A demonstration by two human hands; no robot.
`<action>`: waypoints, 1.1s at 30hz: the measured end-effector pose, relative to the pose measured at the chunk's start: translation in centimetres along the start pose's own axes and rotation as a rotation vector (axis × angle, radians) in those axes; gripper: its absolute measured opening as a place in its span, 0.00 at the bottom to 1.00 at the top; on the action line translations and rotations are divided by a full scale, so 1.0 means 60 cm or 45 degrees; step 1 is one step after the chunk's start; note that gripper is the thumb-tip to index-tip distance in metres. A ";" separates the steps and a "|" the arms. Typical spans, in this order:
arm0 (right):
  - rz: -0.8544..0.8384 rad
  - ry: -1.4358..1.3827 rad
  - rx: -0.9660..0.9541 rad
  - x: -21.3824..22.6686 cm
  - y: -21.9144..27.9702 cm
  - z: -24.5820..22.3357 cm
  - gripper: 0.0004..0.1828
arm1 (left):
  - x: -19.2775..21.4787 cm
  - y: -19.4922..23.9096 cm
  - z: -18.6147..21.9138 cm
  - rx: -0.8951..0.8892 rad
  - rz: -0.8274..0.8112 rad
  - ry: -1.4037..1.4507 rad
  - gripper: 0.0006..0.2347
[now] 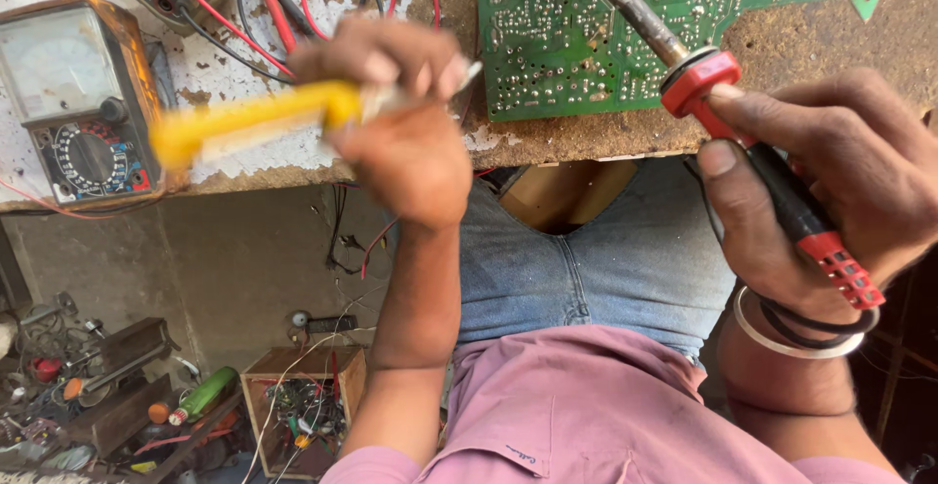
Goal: The person solders a green circuit board using a soldering iron and solder wire. They hold the board with a yellow tool and apply solder to multiple points on the board. The person also uses a screwdriver to adjust components on the board.
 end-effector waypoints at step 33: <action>0.040 0.029 0.104 0.001 0.021 0.018 0.10 | -0.149 -0.039 -0.079 -0.097 -0.560 -0.456 0.16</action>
Point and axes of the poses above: each hand's wrist, its own y-axis away from the middle knuckle, its own x-axis out of the back of the hand, z = x × y, the point moved 8 cm from there along -y, towards the middle knuckle, and after that the axes turned 12 degrees about -y, right-handed, at the moved point
